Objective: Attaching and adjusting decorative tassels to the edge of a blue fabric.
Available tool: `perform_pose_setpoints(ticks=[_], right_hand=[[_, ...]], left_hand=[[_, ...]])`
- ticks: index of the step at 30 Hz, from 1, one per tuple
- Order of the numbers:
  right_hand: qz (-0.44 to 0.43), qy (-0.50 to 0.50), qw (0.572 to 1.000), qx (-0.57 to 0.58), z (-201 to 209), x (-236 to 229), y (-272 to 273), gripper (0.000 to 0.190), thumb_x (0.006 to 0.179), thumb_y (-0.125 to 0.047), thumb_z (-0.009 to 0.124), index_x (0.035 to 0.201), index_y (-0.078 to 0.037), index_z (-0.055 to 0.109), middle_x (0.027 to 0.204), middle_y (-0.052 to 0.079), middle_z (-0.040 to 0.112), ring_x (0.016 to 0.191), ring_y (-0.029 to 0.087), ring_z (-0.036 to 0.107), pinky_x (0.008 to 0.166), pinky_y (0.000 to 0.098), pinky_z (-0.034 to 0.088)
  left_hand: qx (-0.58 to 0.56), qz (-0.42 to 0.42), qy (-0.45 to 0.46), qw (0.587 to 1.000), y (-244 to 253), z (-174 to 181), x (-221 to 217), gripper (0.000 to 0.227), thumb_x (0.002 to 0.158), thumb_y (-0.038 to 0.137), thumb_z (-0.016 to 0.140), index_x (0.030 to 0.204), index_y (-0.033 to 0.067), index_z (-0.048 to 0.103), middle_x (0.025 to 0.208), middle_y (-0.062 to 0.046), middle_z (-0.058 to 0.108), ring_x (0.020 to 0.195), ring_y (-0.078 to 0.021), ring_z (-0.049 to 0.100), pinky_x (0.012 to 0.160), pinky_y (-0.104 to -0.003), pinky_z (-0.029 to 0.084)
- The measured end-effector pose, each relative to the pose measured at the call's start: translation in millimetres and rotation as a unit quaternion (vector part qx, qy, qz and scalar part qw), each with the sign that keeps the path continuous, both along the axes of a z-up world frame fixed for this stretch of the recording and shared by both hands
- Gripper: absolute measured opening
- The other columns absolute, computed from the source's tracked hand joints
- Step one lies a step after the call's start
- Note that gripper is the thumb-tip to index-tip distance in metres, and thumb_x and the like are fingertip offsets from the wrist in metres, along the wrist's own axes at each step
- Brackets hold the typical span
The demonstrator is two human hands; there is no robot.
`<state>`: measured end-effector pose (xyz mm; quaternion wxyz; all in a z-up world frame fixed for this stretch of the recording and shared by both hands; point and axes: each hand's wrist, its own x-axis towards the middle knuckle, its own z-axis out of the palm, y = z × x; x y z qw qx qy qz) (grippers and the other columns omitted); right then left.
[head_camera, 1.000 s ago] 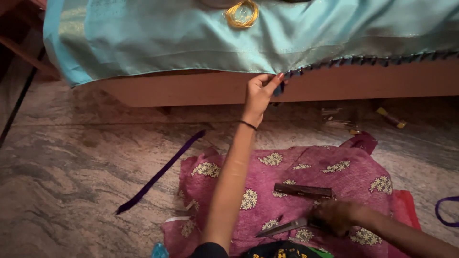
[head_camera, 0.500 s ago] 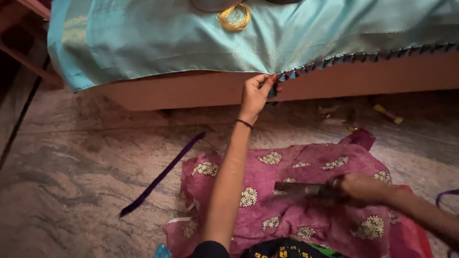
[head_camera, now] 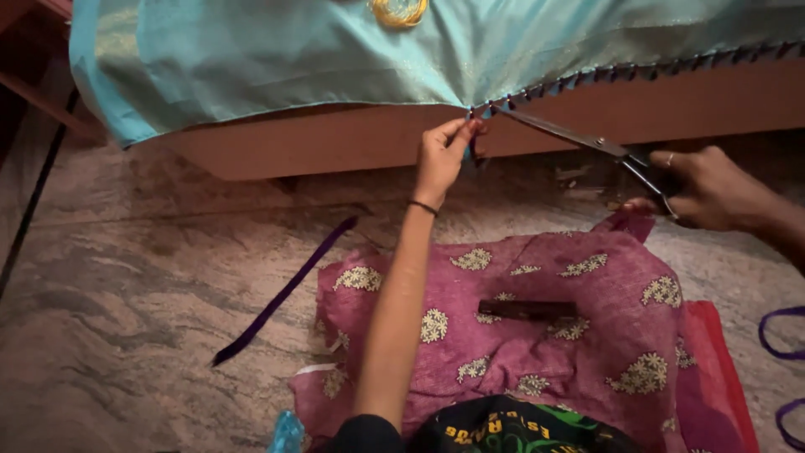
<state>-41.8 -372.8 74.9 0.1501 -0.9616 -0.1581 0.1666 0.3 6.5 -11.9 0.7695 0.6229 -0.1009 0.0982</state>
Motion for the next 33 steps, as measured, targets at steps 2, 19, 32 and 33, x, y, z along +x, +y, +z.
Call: perform_pose_setpoints(ticks=[2, 19, 32, 33], right_hand=[[0.024, -0.019, 0.999, 0.016, 23, 1, 12, 0.063, 0.076, -0.059, 0.08, 0.1, -0.003, 0.07, 0.065, 0.015, 0.066, 0.051, 0.025, 0.063, 0.052, 0.0424, 0.055], [0.064, 0.026, 0.99, -0.121, 1, 54, -2, 0.088, 0.077, -0.059, 0.069, 0.147, -0.008, 0.058, 0.058, 0.01, 0.062, 0.047, 0.023, 0.061, 0.051, 0.0422, 0.059], [0.13, 0.078, 0.976, -0.156, 44, 74, 45, 0.029, 0.091, -0.032, 0.066, 0.111, -0.01, 0.064, 0.073, 0.011, 0.07, 0.058, 0.024, 0.071, 0.061, 0.0393, 0.062], [0.13, 0.078, 0.976, -0.156, 46, 72, 45, 0.029, 0.091, -0.032, 0.066, 0.111, -0.01, 0.064, 0.073, 0.011, 0.07, 0.058, 0.024, 0.071, 0.061, 0.0393, 0.062]], left_hand=[[0.064, 0.041, -0.066, 0.995, 0, -14, 2, 0.027, 0.11, 0.016, 0.062, 0.109, -0.0067, 0.077, 0.102, -0.008, 0.079, 0.093, -0.0101, 0.071, 0.082, -0.025, 0.057], [0.017, 0.043, -0.021, 0.999, -9, -5, -11, 0.023, 0.106, 0.01, 0.059, 0.108, -0.006, 0.076, 0.103, -0.008, 0.079, 0.097, -0.0115, 0.072, 0.089, -0.027, 0.056], [0.034, 0.07, -0.006, 0.997, -7, -7, -18, 0.02, 0.104, 0.005, 0.06, 0.106, -0.0059, 0.078, 0.094, -0.007, 0.077, 0.08, -0.0074, 0.064, 0.07, -0.026, 0.05], [0.034, 0.071, -0.006, 0.997, -8, -5, -19, 0.02, 0.104, 0.005, 0.06, 0.106, -0.0059, 0.078, 0.094, -0.007, 0.077, 0.08, -0.0074, 0.064, 0.07, -0.026, 0.05]])
